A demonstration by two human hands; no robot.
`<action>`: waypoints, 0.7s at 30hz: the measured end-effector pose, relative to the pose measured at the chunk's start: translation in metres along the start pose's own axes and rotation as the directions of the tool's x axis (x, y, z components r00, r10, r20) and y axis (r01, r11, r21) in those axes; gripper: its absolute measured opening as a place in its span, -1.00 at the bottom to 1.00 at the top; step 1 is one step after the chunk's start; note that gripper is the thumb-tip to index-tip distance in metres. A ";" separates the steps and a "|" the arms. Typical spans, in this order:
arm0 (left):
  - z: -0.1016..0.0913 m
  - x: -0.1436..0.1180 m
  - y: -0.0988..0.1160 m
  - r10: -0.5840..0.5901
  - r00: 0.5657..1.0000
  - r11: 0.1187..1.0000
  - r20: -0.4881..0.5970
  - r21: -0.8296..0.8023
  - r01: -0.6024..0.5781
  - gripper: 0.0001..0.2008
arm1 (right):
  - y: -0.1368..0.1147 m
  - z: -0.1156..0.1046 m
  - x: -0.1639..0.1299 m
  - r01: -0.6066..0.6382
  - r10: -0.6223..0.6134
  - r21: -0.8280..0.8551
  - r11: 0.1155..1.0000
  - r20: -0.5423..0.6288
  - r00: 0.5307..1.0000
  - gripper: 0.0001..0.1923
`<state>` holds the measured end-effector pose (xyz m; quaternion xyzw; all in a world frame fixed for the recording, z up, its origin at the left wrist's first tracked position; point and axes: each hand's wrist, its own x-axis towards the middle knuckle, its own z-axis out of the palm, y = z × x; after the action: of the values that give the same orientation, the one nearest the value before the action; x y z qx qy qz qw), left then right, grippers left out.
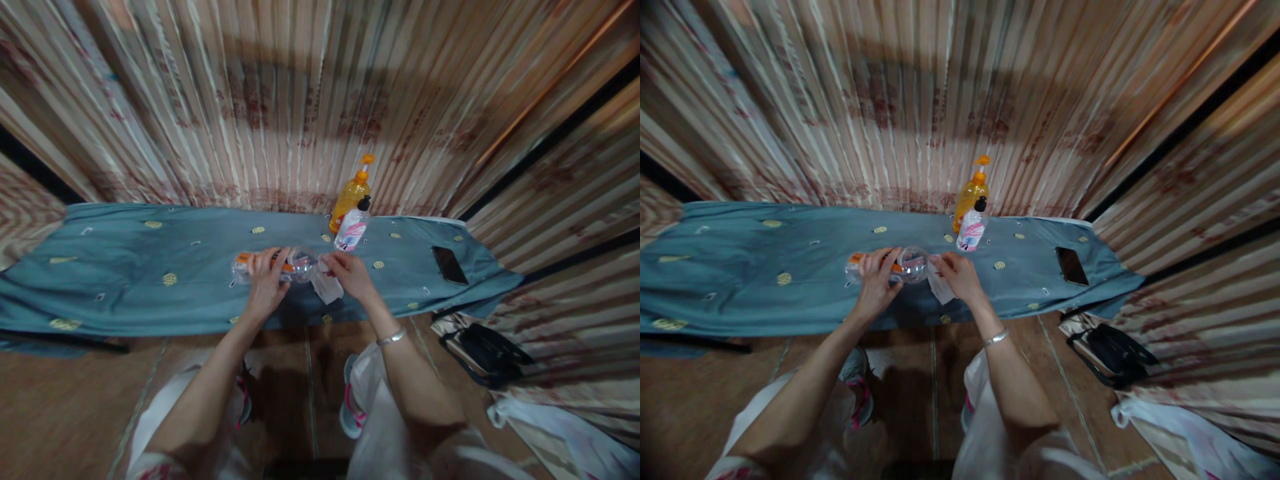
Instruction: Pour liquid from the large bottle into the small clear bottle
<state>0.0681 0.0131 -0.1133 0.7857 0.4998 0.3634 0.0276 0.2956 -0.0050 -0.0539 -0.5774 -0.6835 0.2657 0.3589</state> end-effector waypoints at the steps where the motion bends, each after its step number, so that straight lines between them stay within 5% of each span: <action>1: -0.001 0.001 0.000 -0.004 1.000 1.000 -0.010 -0.004 0.004 -0.35 | 0.005 0.000 0.001 -0.011 0.011 0.025 1.000 -0.001 1.000 -0.53; 7: -0.007 0.005 -0.004 -0.048 0.995 0.998 -0.092 -0.050 0.043 -0.31 | 0.033 0.005 0.004 -0.094 0.133 -0.372 0.924 0.079 0.988 -0.54; 14: -0.007 0.011 -0.002 -0.116 0.984 0.983 -0.139 -0.157 0.094 -0.23 | 0.039 0.036 -0.008 -0.044 0.137 -0.416 0.908 0.197 0.971 -0.19; 21: -0.006 0.016 0.006 -0.267 0.956 0.914 -0.123 -0.346 0.211 -0.06 | 0.035 0.027 -0.002 -0.021 0.070 -0.293 0.956 0.157 0.985 -0.65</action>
<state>0.0727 0.0212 -0.0983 0.6695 0.5252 0.5002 0.1605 0.2950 0.0008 -0.0975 -0.6154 -0.7289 0.2179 0.2062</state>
